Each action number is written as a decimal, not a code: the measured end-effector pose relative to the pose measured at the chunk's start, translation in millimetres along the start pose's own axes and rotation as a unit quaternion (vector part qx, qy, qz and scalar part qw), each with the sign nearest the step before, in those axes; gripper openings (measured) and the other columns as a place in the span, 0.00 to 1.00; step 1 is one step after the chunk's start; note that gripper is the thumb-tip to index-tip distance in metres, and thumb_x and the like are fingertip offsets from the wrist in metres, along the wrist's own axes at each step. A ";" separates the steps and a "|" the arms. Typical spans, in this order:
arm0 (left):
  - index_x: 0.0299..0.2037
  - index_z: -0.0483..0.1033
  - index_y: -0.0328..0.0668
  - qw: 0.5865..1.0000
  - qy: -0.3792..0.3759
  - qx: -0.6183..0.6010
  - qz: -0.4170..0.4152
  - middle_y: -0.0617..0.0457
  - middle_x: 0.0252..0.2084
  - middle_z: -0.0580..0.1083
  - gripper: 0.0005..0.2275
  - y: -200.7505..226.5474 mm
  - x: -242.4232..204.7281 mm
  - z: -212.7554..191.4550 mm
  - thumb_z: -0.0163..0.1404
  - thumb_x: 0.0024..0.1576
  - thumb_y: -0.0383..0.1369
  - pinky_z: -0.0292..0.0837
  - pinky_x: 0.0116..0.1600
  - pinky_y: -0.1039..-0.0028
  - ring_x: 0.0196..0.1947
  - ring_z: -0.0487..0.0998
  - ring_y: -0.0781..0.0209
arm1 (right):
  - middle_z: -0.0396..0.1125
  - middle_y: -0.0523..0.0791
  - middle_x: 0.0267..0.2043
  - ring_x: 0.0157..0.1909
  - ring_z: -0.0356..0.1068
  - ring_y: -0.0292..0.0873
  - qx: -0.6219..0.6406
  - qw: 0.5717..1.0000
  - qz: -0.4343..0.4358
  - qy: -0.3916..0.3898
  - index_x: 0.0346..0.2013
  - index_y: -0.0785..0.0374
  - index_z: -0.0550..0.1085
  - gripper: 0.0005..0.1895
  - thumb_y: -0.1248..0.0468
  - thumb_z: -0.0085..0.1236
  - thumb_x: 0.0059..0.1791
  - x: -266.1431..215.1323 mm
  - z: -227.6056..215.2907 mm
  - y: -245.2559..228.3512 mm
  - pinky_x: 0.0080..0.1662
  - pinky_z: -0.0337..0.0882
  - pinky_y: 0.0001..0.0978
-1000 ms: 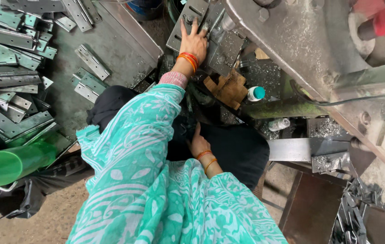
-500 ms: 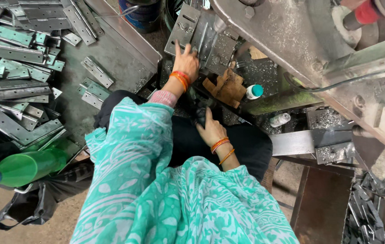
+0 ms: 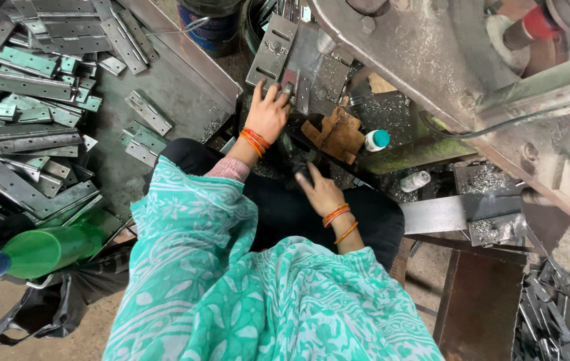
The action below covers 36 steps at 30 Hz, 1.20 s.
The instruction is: The person sits at a press machine and repeatedly picks up metal brackets from a bin, places them into the machine, operates the lever to press them, and then removes the finished pieces.
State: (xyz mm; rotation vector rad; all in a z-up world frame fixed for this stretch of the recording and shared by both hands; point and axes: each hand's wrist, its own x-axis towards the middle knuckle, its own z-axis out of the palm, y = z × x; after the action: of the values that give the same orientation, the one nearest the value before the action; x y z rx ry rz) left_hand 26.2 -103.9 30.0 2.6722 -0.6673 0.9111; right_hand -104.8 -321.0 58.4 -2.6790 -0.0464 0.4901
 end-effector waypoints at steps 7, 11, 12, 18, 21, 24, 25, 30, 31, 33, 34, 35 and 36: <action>0.40 0.82 0.32 0.866 0.076 -0.332 -0.367 0.46 0.43 0.79 0.08 4.3 -13.7 14.9 0.60 0.52 0.28 0.73 0.51 0.64 0.46 0.77 0.49 | 0.74 0.48 0.48 0.37 0.75 0.40 0.353 0.925 -0.040 0.137 0.60 0.60 0.74 0.22 0.57 0.58 0.52 73.1 -20.0 31.6 0.34 0.75 0.32; 0.46 0.84 0.31 0.658 0.077 -0.639 -0.391 0.51 0.38 0.83 0.11 -10.5 -15.7 71.7 0.53 0.54 0.22 0.74 0.45 0.79 0.37 0.79 0.68 | 0.74 0.42 0.42 0.36 0.74 0.34 0.567 0.810 -0.054 0.140 0.54 0.61 0.75 0.16 0.63 0.61 0.52 108.8 -24.8 30.6 0.34 0.77 0.27; 0.47 0.84 0.31 0.608 0.084 -0.706 -0.354 0.52 0.40 0.83 0.13 -15.4 -10.7 81.4 0.53 0.53 0.22 0.75 0.46 0.80 0.38 0.80 0.69 | 0.73 0.44 0.39 0.35 0.74 0.36 0.608 0.780 -0.056 0.138 0.51 0.62 0.76 0.13 0.64 0.63 0.52 113.9 -29.4 29.3 0.34 0.77 0.28; 0.49 0.81 0.38 0.890 -0.003 -0.345 -0.297 0.52 0.53 0.78 0.15 -39.7 36.3 61.1 0.61 0.51 0.31 0.69 0.53 0.60 0.54 0.73 0.51 | 0.75 0.45 0.40 0.38 0.74 0.37 0.429 0.811 -0.122 0.379 0.43 0.61 0.75 0.09 0.67 0.64 0.49 121.5 -53.4 5.8 0.34 0.74 0.32; 0.51 0.78 0.39 0.967 -0.020 -0.064 -0.244 0.49 0.61 0.71 0.19 -33.1 34.7 27.5 0.61 0.51 0.38 0.62 0.59 0.48 0.63 0.64 0.42 | 0.69 0.48 0.43 0.47 0.73 0.51 -0.026 0.886 -0.260 0.384 0.40 0.62 0.77 0.10 0.71 0.67 0.46 122.3 -36.1 -15.6 0.47 0.75 0.42; 0.53 0.78 0.40 0.971 -0.059 -0.085 -0.213 0.48 0.63 0.68 0.20 -18.7 25.8 10.4 0.59 0.53 0.41 0.58 0.64 0.42 0.66 0.61 0.41 | 0.66 0.52 0.49 0.52 0.69 0.57 -0.039 0.924 -0.274 0.263 0.47 0.65 0.76 0.19 0.73 0.65 0.42 134.3 -15.5 -35.0 0.50 0.71 0.47; 0.53 0.78 0.41 0.970 -0.080 -0.101 -0.207 0.48 0.63 0.68 0.20 -11.2 20.6 10.0 0.58 0.54 0.42 0.57 0.64 0.41 0.67 0.61 0.41 | 0.66 0.53 0.51 0.53 0.68 0.59 -0.036 0.923 -0.283 0.259 0.48 0.66 0.75 0.21 0.73 0.65 0.40 137.6 -10.7 -37.7 0.50 0.71 0.47; 0.52 0.79 0.44 0.967 -0.206 -0.028 -0.145 0.53 0.69 0.65 0.17 5.3 7.0 25.3 0.50 0.58 0.42 0.41 0.68 0.27 0.73 0.51 0.41 | 0.67 0.52 0.58 0.60 0.68 0.58 -0.001 0.934 -0.278 0.224 0.56 0.64 0.74 0.24 0.69 0.62 0.44 129.9 -11.2 -32.6 0.61 0.71 0.47; 0.52 0.79 0.43 0.962 -0.231 -0.022 -0.142 0.54 0.69 0.65 0.18 5.2 9.2 30.6 0.49 0.57 0.43 0.37 0.68 0.25 0.74 0.49 0.41 | 0.67 0.52 0.60 0.60 0.68 0.57 0.020 0.943 -0.256 0.211 0.58 0.63 0.74 0.24 0.67 0.62 0.46 120.9 -13.9 -27.1 0.61 0.71 0.46; 0.53 0.80 0.47 0.963 -0.236 -0.004 -0.128 0.57 0.70 0.65 0.15 1.5 14.4 41.2 0.47 0.60 0.40 0.34 0.68 0.23 0.76 0.48 0.43 | 0.66 0.54 0.62 0.60 0.68 0.59 0.008 0.960 -0.221 0.174 0.61 0.63 0.71 0.27 0.62 0.63 0.48 99.9 -11.0 -18.5 0.59 0.70 0.47; 0.53 0.80 0.48 0.963 -0.240 0.004 -0.121 0.58 0.70 0.65 0.14 -0.6 16.1 46.3 0.46 0.61 0.38 0.33 0.69 0.22 0.77 0.47 0.44 | 0.65 0.56 0.62 0.59 0.67 0.62 -0.024 0.966 -0.208 0.151 0.62 0.64 0.69 0.30 0.59 0.65 0.47 88.7 -4.5 -15.3 0.57 0.70 0.49; 0.53 0.80 0.49 0.964 -0.238 0.005 -0.118 0.59 0.70 0.65 0.15 -2.9 16.9 50.8 0.46 0.60 0.37 0.32 0.68 0.22 0.77 0.47 0.44 | 0.63 0.58 0.62 0.58 0.66 0.64 -0.055 0.971 -0.193 0.127 0.63 0.65 0.66 0.34 0.56 0.67 0.46 76.8 5.4 -12.6 0.55 0.69 0.51; 0.54 0.80 0.50 0.965 -0.235 0.006 -0.115 0.60 0.69 0.66 0.15 -5.4 18.3 55.0 0.46 0.59 0.36 0.32 0.68 0.22 0.76 0.47 0.44 | 0.63 0.57 0.62 0.57 0.67 0.64 -0.060 0.984 -0.141 0.095 0.65 0.63 0.64 0.36 0.56 0.65 0.46 66.0 18.2 -11.2 0.54 0.70 0.52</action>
State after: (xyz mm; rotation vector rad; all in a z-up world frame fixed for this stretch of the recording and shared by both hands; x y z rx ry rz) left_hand 70.1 -125.3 -1.7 2.9184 -0.4205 0.2182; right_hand -48.7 -296.7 25.6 -2.7606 -0.4044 0.1464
